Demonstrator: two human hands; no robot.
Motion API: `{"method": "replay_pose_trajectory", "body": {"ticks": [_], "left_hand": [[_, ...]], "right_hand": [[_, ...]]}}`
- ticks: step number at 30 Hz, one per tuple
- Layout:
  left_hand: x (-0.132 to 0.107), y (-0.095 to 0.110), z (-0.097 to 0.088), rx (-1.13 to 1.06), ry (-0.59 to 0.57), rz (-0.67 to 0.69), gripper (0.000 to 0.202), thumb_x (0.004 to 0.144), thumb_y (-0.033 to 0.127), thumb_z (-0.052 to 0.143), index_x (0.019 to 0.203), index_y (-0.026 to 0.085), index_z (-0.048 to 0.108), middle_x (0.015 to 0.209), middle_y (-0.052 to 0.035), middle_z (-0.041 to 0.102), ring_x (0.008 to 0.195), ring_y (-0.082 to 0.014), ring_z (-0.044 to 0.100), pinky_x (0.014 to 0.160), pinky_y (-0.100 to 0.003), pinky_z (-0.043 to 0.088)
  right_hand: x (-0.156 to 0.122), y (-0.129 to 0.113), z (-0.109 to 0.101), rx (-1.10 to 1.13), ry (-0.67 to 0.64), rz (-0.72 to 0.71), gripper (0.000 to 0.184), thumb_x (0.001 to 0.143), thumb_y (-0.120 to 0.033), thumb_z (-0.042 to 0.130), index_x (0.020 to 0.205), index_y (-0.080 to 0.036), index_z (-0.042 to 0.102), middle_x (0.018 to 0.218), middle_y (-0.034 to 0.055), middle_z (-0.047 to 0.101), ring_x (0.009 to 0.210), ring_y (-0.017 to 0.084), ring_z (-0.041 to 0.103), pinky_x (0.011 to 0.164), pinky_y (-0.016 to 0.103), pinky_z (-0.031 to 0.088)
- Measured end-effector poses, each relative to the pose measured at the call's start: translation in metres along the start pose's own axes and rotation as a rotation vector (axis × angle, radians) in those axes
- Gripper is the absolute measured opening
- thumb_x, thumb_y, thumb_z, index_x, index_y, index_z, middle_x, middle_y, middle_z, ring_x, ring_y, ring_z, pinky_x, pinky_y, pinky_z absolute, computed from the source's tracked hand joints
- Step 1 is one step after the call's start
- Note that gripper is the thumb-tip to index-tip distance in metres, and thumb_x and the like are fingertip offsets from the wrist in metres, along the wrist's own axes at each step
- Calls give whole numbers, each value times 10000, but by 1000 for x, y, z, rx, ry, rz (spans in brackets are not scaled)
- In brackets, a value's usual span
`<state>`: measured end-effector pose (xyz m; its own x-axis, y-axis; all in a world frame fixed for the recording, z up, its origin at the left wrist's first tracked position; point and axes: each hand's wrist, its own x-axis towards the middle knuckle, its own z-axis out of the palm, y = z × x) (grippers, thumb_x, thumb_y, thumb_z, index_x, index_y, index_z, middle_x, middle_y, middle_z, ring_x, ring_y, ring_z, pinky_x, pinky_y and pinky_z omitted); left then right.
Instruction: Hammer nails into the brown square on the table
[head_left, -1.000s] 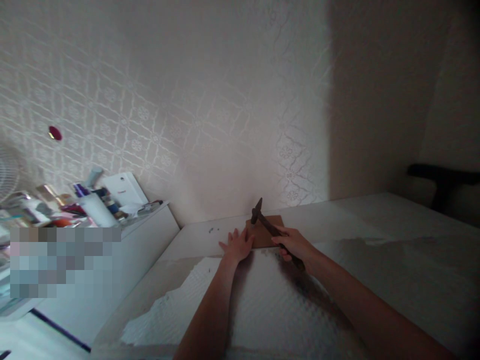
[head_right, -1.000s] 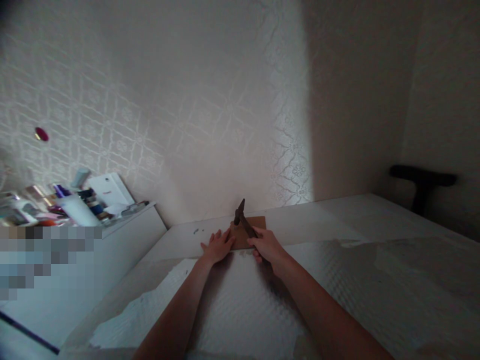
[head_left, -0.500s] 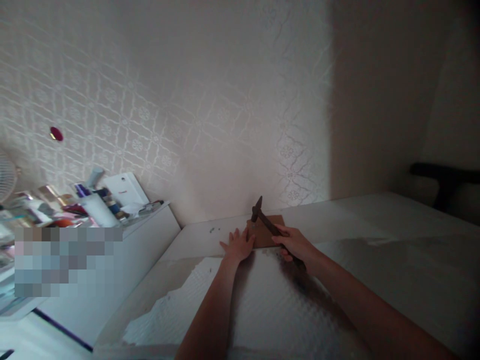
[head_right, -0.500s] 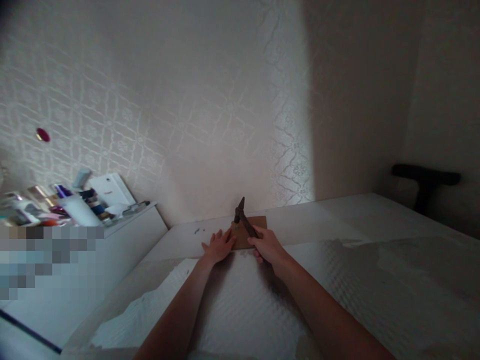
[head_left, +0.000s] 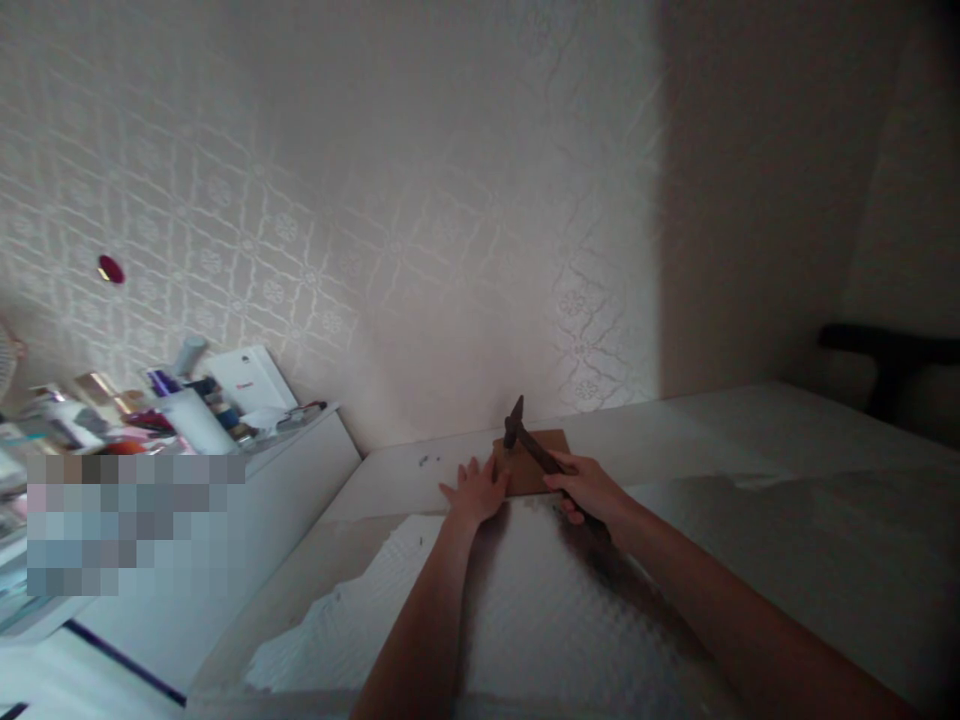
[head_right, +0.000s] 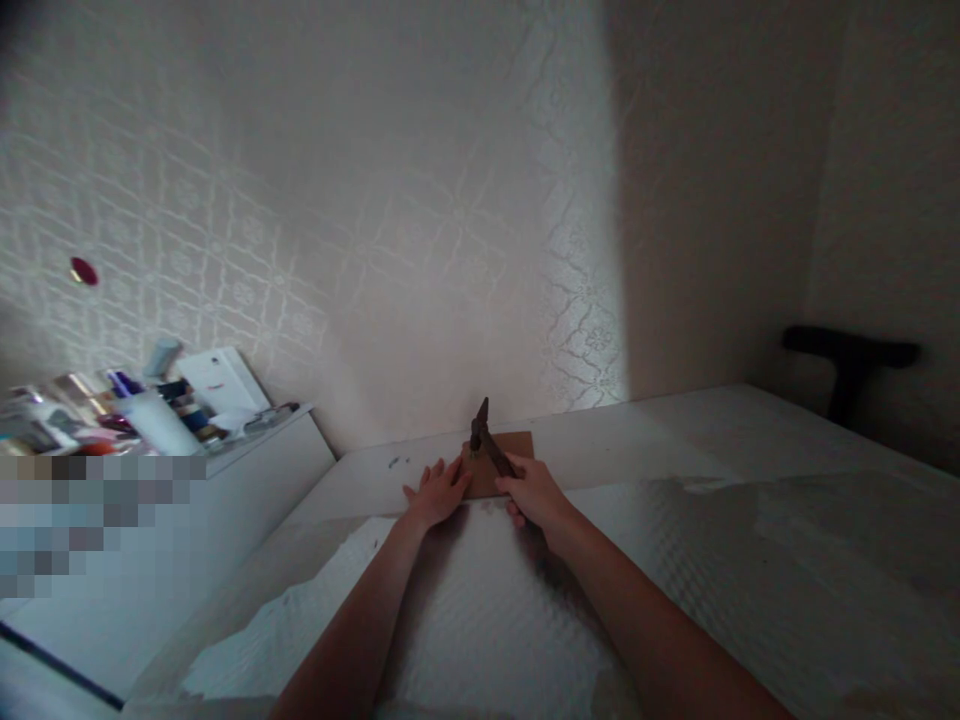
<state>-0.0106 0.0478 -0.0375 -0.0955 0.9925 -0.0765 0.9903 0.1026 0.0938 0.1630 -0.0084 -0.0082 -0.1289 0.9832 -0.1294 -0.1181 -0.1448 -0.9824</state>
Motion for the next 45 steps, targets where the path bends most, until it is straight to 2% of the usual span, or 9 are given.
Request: {"method": "replay_pose_trajectory", "body": {"ticks": [7,11,20,29,33,40,45], "left_hand": [[0,-1,-1,3,-3,9,642,880,617,151,1457,343,224,1543,-62,170,1400,-340,134,1034,-690,115],[0,-1,0,-1,4,13,643,879,619,153,1456,343,226,1544,-60,170,1399,-341,138,1036,-688,115],[2,-2,1,0,11,14,646,877,624,153,1452,342,239,1542,-59,179,1398,-344,140,1033,-689,118],[0,-2,0,7,9,15,636,883,617,145,1454,349,226,1541,-65,185,1396,-343,154,1032,-690,124],[0,-1,0,6,5,11,637,882,618,154,1454,347,227,1542,-60,180,1396,-349,145,1031,-688,132],[0,-1,0,-12,5,15,643,881,616,152,1454,336,237,1544,-62,168,1399,-342,138,1037,-683,116],[-2,-1,-1,-7,1,21,632,884,611,156,1450,345,240,1544,-61,171,1399,-342,137,1028,-694,116]], "right_hand": [[2,3,-2,19,-8,-19,518,763,-47,486,1274,-121,526,506,-92,400,319,35,359,287,145,256],[3,4,-2,34,-5,-16,538,762,-56,495,1291,-153,517,518,-83,431,326,31,364,297,142,255],[2,2,-1,24,-2,-11,539,778,-63,487,1312,-135,488,498,-97,383,321,35,354,294,143,251],[0,1,-1,34,-6,-39,527,763,-62,494,1284,-136,519,519,-87,417,321,35,362,290,152,252],[-2,0,0,4,-23,-19,518,771,-67,489,1285,-126,521,481,-96,378,323,39,349,296,148,249],[-4,-3,-1,-83,-6,-15,535,751,-104,535,1283,-165,534,475,-89,412,331,43,366,321,150,281],[-4,-2,-1,-62,-9,-28,528,766,-81,497,1287,-157,525,485,-91,405,327,40,354,314,151,271]]}}
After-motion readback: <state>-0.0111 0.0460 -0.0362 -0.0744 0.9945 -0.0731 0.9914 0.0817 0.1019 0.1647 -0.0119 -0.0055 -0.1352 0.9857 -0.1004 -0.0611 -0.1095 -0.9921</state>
